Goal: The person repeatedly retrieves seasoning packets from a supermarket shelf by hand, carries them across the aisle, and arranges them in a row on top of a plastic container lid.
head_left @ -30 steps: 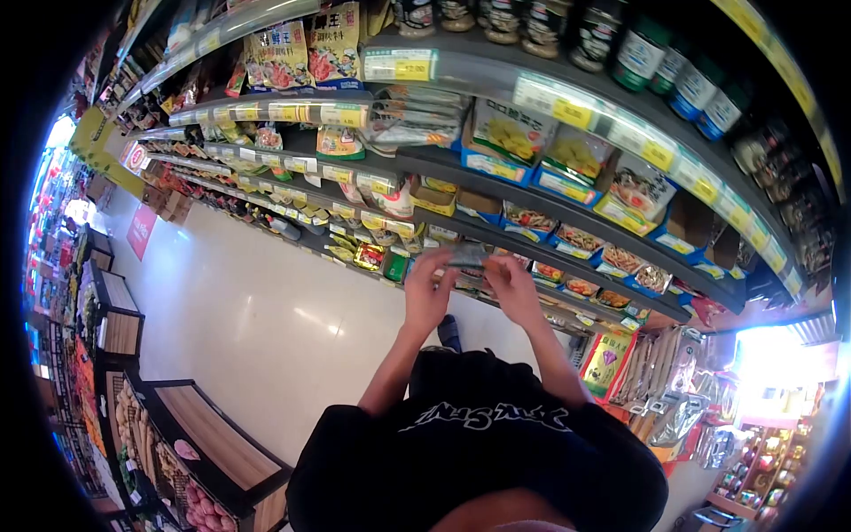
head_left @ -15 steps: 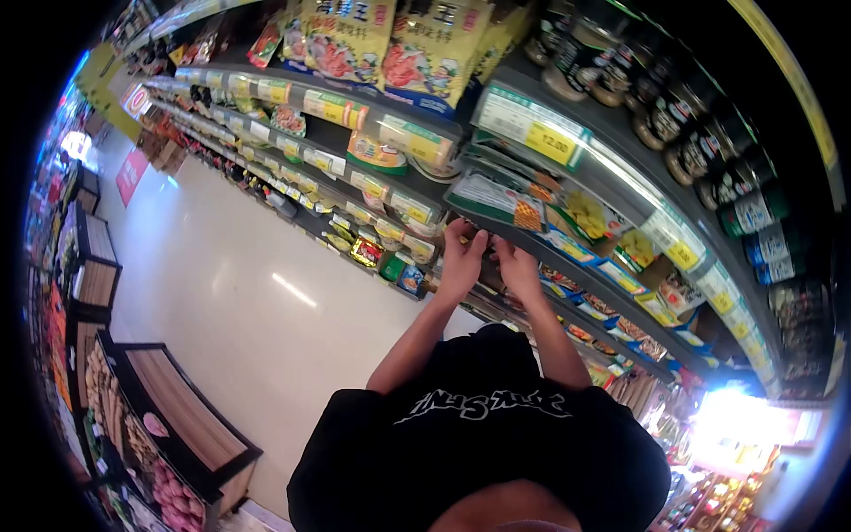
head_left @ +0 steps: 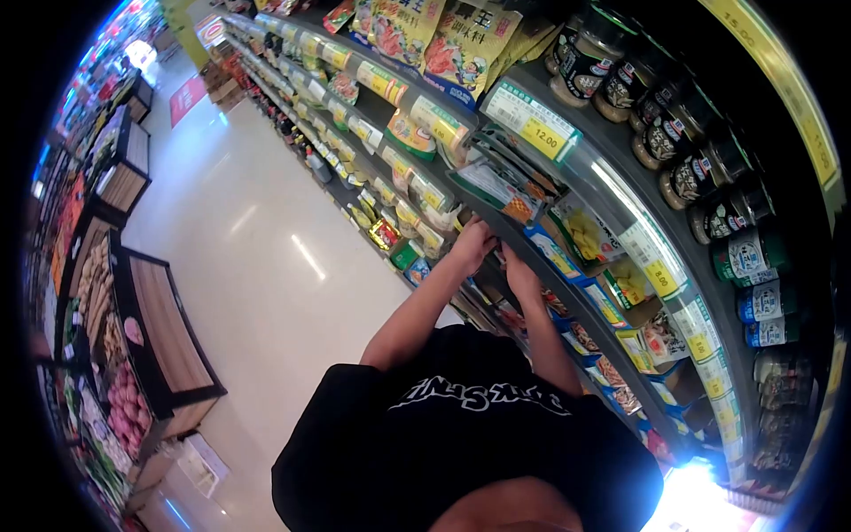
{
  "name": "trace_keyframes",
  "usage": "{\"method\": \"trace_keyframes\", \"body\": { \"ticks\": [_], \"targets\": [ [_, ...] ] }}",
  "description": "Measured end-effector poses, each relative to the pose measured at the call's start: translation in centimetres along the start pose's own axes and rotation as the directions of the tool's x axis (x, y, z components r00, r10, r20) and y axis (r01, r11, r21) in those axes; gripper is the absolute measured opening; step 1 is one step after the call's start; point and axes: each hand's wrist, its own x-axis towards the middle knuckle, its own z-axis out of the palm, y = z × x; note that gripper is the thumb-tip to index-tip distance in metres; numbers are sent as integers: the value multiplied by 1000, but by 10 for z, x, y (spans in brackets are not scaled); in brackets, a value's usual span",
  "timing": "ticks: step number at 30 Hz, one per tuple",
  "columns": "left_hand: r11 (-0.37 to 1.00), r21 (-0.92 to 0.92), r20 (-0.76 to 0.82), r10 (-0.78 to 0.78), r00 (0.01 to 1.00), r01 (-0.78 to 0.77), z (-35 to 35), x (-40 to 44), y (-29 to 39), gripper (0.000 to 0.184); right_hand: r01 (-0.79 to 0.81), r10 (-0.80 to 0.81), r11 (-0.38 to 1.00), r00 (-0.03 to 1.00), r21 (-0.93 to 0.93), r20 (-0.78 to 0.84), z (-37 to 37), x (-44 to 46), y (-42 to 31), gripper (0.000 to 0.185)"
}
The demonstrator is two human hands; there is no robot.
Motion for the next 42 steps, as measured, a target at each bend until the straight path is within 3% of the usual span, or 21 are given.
{"method": "trace_keyframes", "body": {
  "ticks": [2,5,8,10,11,12,15,17,18,21,24,25,28,33,38,42],
  "targets": [
    [998,60,-31,2,1000,0,5,-7,0,21,-27,16,992,996,121,91,-9,-16,-1,29],
    [985,169,-86,62,994,-47,10,-28,-13,23,-54,52,872,998,487,17,-16,-54,-20,31],
    [934,342,-183,172,968,-102,-1,-75,-39,38,18,-26,843,1000,538,7,-15,-75,-15,29],
    [968,232,-236,146,961,-90,-13,-128,-58,43,28,-73,843,995,537,62,-8,-90,-12,33],
    [903,429,-235,111,966,0,-40,-152,-71,47,-2,-71,836,991,549,113,0,-96,-7,32],
    [906,420,-289,183,940,-47,-42,-188,-82,50,-40,-64,830,984,556,166,10,-103,-2,31],
    [929,343,-592,100,800,137,-90,-268,-142,52,-119,-95,828,934,548,346,43,-123,16,30],
    [967,193,-708,20,706,166,-88,-334,-167,53,-202,-69,846,875,493,479,54,-148,8,28],
    [978,123,-749,-21,662,170,-87,-363,-176,53,-205,-100,875,811,439,577,62,-159,8,28],
    [998,62,-843,54,536,-3,-91,-429,-223,52,-158,-159,943,560,293,813,79,-200,6,31],
    [983,23,-901,101,423,-185,-82,-479,-248,52,126,-180,980,208,156,961,100,-251,-1,34],
    [968,14,-907,117,405,-249,-80,-491,-256,50,305,-237,930,68,206,969,110,-265,2,37],
    [916,46,-908,205,366,-398,-81,-518,-278,51,455,-176,859,-171,236,969,108,-334,-31,45],
    [876,195,-896,342,283,-441,-73,-616,-312,53,530,-115,772,-425,350,898,133,-469,-49,49],
    [857,218,-955,286,80,-467,-83,-749,-377,52,547,-76,676,-615,494,785,133,-627,-65,54],
    [831,221,-974,210,-80,-511,-72,-837,-418,45,543,52,642,-736,542,675,139,-739,-54,54]
  ]
}}
